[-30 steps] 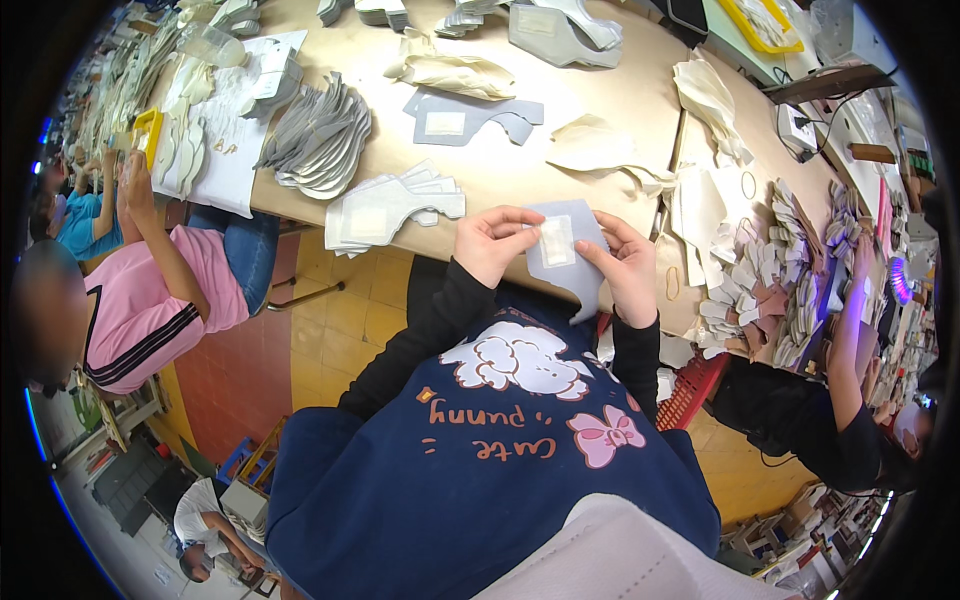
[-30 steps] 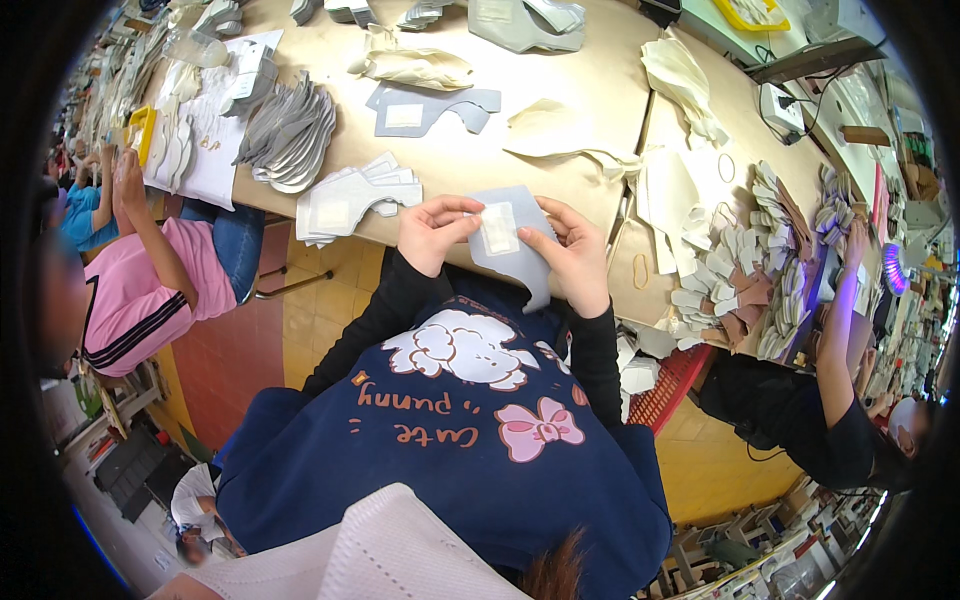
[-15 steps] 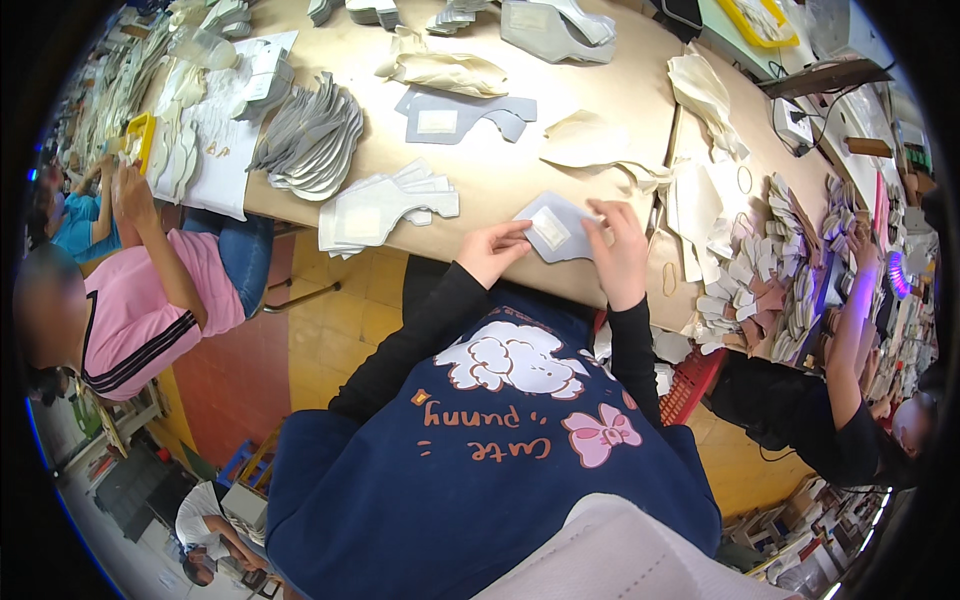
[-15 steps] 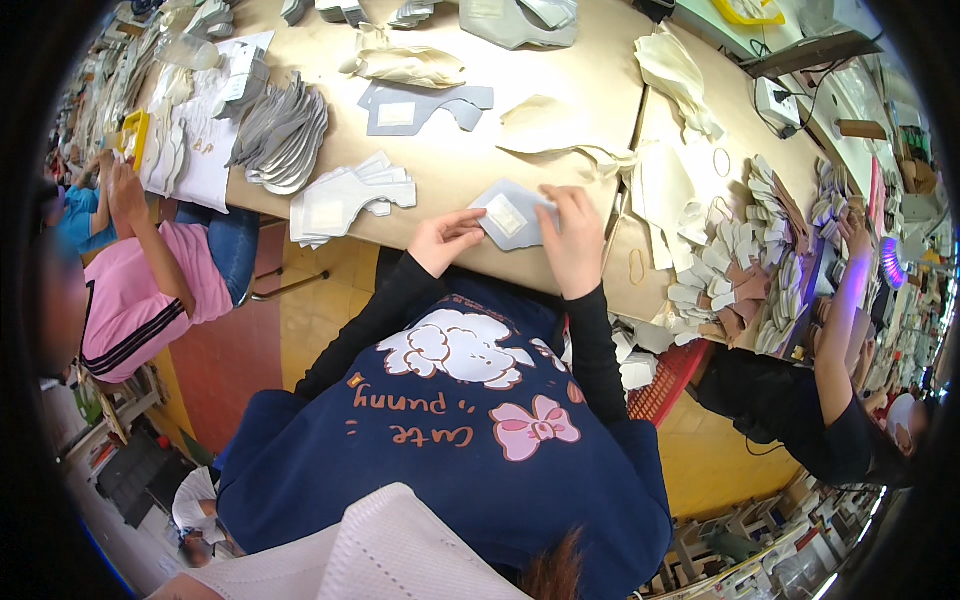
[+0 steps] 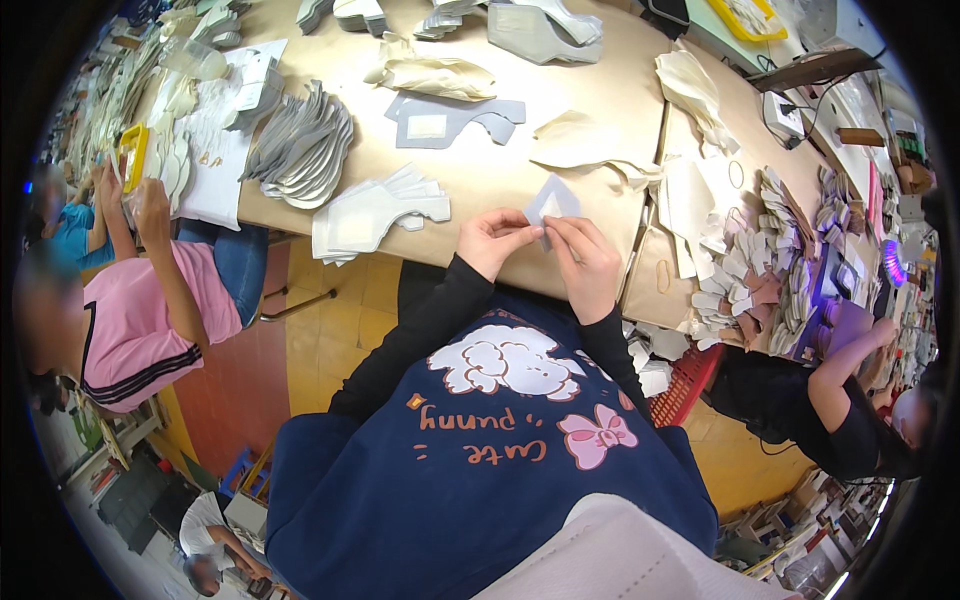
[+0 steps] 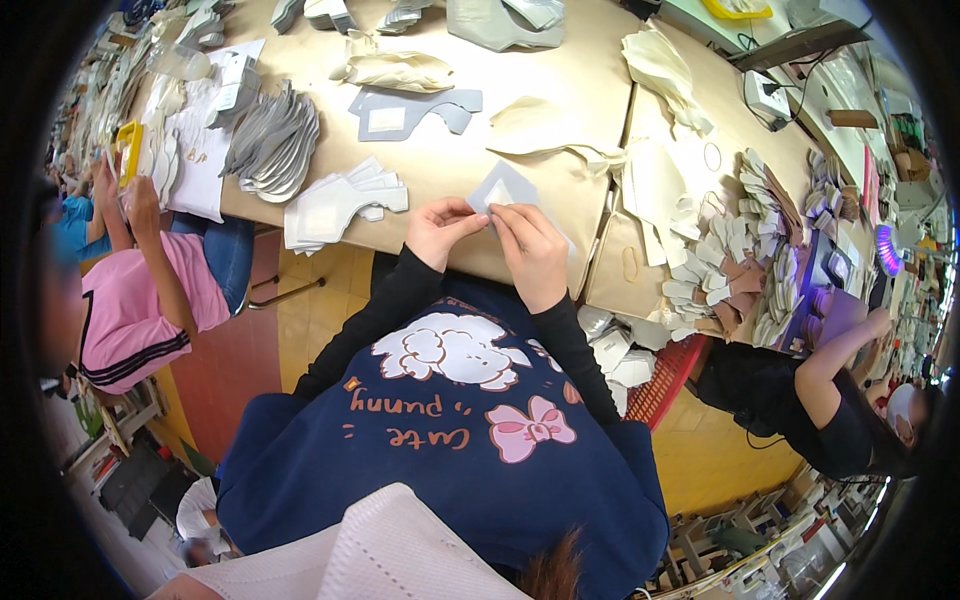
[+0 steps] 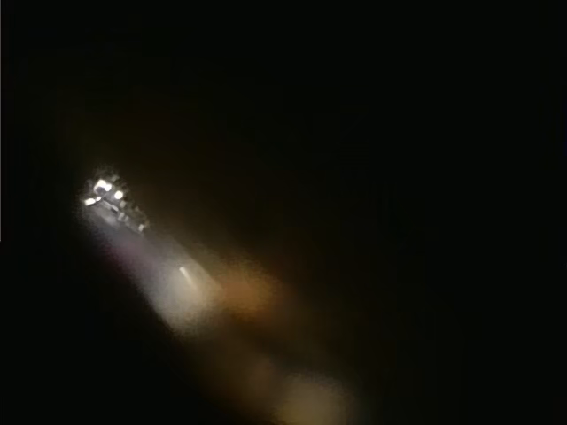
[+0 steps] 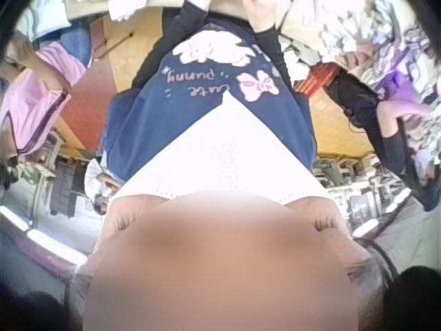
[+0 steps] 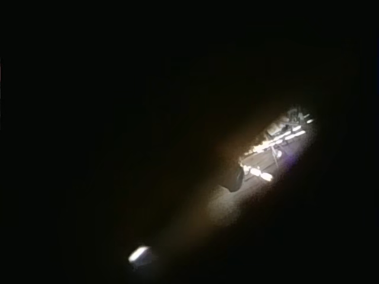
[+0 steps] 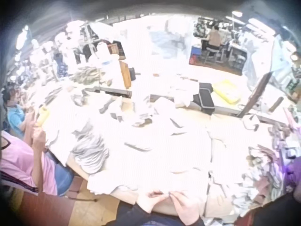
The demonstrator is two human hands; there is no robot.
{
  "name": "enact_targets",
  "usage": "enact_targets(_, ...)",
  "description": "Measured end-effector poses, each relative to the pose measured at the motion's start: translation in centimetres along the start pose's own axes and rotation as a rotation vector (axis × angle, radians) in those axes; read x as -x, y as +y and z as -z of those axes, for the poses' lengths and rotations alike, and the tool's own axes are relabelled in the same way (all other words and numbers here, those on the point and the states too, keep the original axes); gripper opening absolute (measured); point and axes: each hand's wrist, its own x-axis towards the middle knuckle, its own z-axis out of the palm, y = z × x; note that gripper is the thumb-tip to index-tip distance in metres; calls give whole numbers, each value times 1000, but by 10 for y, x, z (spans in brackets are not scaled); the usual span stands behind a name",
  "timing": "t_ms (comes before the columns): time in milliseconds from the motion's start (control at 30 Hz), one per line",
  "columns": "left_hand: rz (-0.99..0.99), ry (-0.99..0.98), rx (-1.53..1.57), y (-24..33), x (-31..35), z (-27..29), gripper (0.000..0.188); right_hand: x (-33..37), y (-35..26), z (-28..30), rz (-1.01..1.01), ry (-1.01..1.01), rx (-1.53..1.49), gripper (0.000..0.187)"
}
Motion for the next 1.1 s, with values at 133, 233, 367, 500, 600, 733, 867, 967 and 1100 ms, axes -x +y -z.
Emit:
enact_targets(133, -9, 4, -92, 15, 11, -10, 16, -4, -11, 12, -27, -26, 32, 14)
enact_targets(233, -106, -39, -213, 24, 16, -14, 16, -6, -19, 17, 35, -3, 88, 14)
enact_targets(367, -210, -61, -299, 32, 19, -18, 14, -8, -25, 20, 117, 8, 159, 11)
enact_targets(500, -240, -51, -345, 38, 23, -21, 8, -7, -25, 19, 185, 45, 219, 11)
enact_targets(600, -195, -61, -325, 40, 26, -23, 10, -8, -23, 16, 149, 81, 143, 10)
enact_targets(733, -109, -55, -198, 39, 28, -26, 14, -9, -22, 14, 30, 100, -24, 10)
enact_targets(867, -153, -17, -256, 40, 28, -30, 20, -12, -24, 19, -73, 23, -128, 9)
enact_targets(967, -188, 21, -192, 45, 28, -29, 19, -14, -26, 24, -148, -34, -214, 14)
enact_targets(1100, -202, -2, -66, 53, 23, -22, 16, -23, -25, 33, -2, 144, -1, 36)
